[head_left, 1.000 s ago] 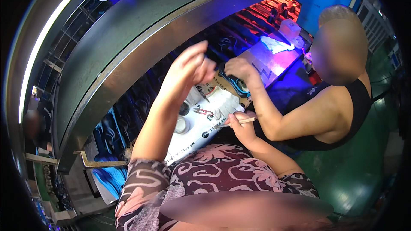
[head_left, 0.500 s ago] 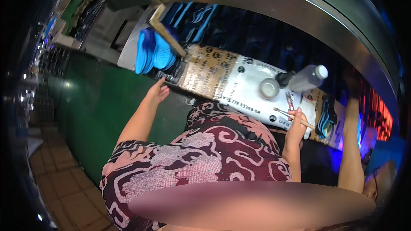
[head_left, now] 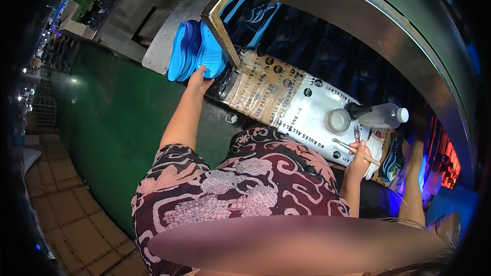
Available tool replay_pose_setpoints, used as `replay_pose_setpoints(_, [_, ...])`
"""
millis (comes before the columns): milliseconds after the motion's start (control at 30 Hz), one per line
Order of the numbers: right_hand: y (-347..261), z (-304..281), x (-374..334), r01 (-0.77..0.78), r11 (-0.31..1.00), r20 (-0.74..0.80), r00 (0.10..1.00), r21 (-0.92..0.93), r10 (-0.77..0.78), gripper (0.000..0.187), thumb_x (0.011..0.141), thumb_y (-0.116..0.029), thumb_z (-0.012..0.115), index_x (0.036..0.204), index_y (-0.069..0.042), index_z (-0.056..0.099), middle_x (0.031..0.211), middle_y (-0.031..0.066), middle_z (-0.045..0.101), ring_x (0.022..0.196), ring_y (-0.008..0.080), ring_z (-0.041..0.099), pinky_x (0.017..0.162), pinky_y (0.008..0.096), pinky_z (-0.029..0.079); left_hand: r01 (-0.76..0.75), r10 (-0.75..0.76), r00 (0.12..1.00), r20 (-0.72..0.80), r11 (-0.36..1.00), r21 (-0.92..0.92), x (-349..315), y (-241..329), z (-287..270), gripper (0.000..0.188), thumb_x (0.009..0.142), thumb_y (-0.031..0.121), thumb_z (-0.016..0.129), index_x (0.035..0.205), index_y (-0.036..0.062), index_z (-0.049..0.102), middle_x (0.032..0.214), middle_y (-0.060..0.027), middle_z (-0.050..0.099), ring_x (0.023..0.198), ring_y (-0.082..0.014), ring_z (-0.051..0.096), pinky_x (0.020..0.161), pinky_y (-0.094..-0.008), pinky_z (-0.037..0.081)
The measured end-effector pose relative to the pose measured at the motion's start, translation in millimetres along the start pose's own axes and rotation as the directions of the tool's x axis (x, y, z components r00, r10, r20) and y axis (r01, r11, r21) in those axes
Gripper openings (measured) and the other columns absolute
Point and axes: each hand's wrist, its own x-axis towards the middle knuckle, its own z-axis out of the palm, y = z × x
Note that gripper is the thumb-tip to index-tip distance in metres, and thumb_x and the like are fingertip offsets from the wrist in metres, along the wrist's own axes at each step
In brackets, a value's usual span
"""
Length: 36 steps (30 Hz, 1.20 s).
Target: The person paints the edges of blue shoe soles using a small brush dipped in a container of liquid, handling the soles one by one and placing them on a conveyor belt.
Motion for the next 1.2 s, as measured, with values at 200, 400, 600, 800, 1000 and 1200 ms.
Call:
replay_pose_setpoints(200, [-2.2, 6.5, 2.4, 0.002, 1.0, 0.047, 0.999, -0.026, -0.001, 0.037, 0.096, -0.025, 0.049, 0.073, 0.002, 0.062, 0.069, 0.0056, 0.059, 0.063, 0.01, 0.048, 0.062, 0.0241, 0.039, -0.103, 0.096, 0.987, 0.132, 0.994, 0.044, -30.6, -26.9, -59.4, 0.051, 0.081, 0.015, 0.053, 0.13, 0.016, 0.037, 0.124, -0.0075, 0.047, 0.108, -0.0257, 0.049, 0.085, -0.0436, 0.045])
replay_pose_setpoints(400, [7.4, 9.5, 2.6, -0.04, 0.999, 0.041, 0.998, -0.011, 0.041, 0.036, 0.095, -0.024, 0.051, 0.074, 0.002, 0.063, 0.067, 0.0053, 0.059, 0.061, 0.0097, 0.049, 0.06, 0.0231, 0.04, 0.071, -0.181, 0.911, 0.371, 0.954, 0.29, -109.5, -34.1, -140.4, 0.072, 0.069, 0.009, 0.049, 0.139, 0.0189, 0.033, 0.129, -0.0053, 0.047, 0.115, -0.0225, 0.048, 0.09, -0.0401, 0.044])
replay_pose_setpoints(600, [8.1, 6.4, 2.6, -0.035, 0.999, 0.107, 0.994, 0.025, 0.032, 0.037, 0.096, -0.026, 0.05, 0.075, 0.002, 0.063, 0.065, 0.0029, 0.056, 0.062, 0.0085, 0.048, 0.059, 0.0219, 0.038, 0.14, -0.275, 0.839, 0.47, 0.943, 0.301, -135.4, -64.0, -88.3, 0.071, 0.072, 0.002, 0.054, 0.139, 0.0121, 0.033, 0.13, -0.0083, 0.048, 0.12, -0.0246, 0.047, 0.098, -0.0442, 0.042])
replay_pose_setpoints(800, [4.5, -17.5, -10.8, -0.053, 0.998, 0.008, 0.999, 0.027, 0.053, 0.036, 0.096, -0.025, 0.05, 0.075, 0.001, 0.065, 0.064, 0.0027, 0.057, 0.061, 0.0082, 0.048, 0.059, 0.0225, 0.038, 0.112, -0.271, 0.769, 0.578, 0.949, 0.296, -138.1, -101.1, 31.3, 0.062, 0.077, 0.003, 0.057, 0.134, 0.0091, 0.035, 0.124, -0.009, 0.051, 0.114, -0.0241, 0.052, 0.094, -0.0407, 0.045])
replay_pose_setpoints(1000, [17.3, -31.3, -19.0, -0.063, 0.988, -0.051, 0.996, 0.14, 0.071, 0.035, 0.095, -0.028, 0.052, 0.074, -0.001, 0.064, 0.069, 0.0021, 0.06, 0.063, 0.0075, 0.049, 0.06, 0.0212, 0.04, -0.277, -0.018, 0.895, 0.446, 0.759, 0.589, -137.3, -120.3, 66.4, 0.073, 0.074, 0.009, 0.07, 0.136, 0.0027, 0.032, 0.115, -0.0127, 0.05, 0.096, -0.0211, 0.054, 0.082, -0.0343, 0.048])
replay_pose_setpoints(1200, [18.2, -27.8, -18.1, -0.05, 0.98, -0.031, 0.998, 0.19, 0.057, 0.035, 0.094, -0.029, 0.054, 0.077, -0.001, 0.067, 0.069, 0.002, 0.062, 0.062, 0.0074, 0.051, 0.059, 0.0211, 0.042, -0.791, 0.318, 0.528, 0.788, -0.155, 0.592, -165.2, -94.9, 100.6, 0.057, 0.074, 0.018, 0.068, 0.124, 0.0, 0.047, 0.085, -0.0103, 0.057, 0.069, -0.0252, 0.056, 0.066, -0.0373, 0.047])
